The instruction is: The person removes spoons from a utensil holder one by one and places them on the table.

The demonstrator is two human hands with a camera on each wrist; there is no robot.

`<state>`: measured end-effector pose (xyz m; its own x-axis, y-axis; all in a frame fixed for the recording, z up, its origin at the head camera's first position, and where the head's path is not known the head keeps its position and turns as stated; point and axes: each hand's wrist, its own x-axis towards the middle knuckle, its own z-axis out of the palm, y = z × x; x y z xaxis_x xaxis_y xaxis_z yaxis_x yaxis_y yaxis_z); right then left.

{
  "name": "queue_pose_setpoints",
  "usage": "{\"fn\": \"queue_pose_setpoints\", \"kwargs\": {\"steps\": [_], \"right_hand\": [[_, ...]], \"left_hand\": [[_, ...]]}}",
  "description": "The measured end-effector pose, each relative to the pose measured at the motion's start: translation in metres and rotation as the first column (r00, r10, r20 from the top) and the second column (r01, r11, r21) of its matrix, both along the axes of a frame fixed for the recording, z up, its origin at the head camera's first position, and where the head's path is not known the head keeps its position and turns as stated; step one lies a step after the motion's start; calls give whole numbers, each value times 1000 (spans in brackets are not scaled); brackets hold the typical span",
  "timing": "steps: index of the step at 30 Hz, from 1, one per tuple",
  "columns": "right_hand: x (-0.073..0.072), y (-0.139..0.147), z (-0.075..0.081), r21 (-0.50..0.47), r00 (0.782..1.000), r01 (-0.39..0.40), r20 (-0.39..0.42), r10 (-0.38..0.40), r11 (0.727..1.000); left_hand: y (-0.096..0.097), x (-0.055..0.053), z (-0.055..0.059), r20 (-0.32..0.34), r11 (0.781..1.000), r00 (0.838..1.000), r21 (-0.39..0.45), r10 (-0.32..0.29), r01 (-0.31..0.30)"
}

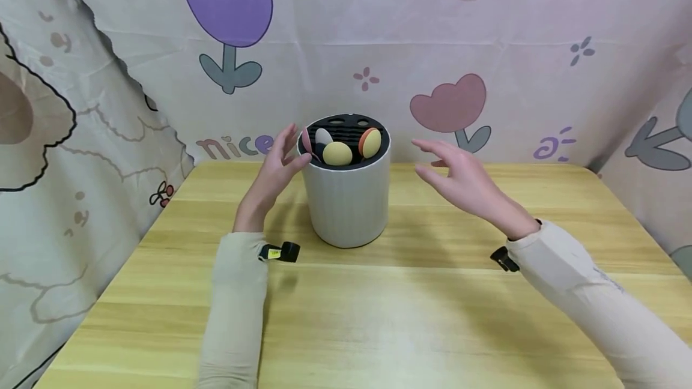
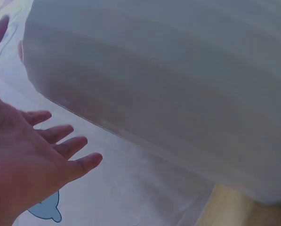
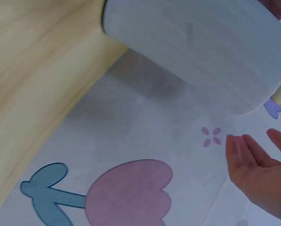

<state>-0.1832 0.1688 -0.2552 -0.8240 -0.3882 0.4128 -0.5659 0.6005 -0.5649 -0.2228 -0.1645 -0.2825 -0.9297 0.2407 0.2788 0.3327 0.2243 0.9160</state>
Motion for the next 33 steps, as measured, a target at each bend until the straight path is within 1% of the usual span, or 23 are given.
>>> {"fn": "queue_pose_setpoints", "kwargs": {"steps": [5,9,12,15,17,19,23,26,28,33], "right_hand": [[-7,-14,11,-58,999,-27,-37,25,998],[-13,-26,17,-95,999,-30,-28,28,995],[-18,-33,20,-140,999,-47,15,50,989],[-23,-36,24,-205,991,-73,92,94,976],[-27,-38,27,-248,982,-81,148,121,965],[-30,-40,31,-287,969,-73,206,136,955],[-34,-45,37,-314,945,-57,290,153,948],[-36,-46,41,-305,932,-74,318,175,950],[-37,-45,44,-296,928,-92,321,190,951],[-41,-40,47,-270,914,-144,332,232,952]], "left_hand": [[1,-8,2,8,999,1000,33,-16,16],[2,-11,1,8,998,999,41,-45,44],[3,-11,-2,22,995,997,73,-71,69],[3,-10,-6,39,987,994,130,-100,94],[4,-10,-8,49,982,992,160,-113,104],[4,-11,-9,50,978,991,177,-120,110],[5,-12,-8,58,981,992,170,-108,97],[6,-11,-7,68,983,993,163,-96,84],[7,-11,-6,69,984,993,161,-91,79],[10,-13,-6,56,979,993,183,-107,95]]}}
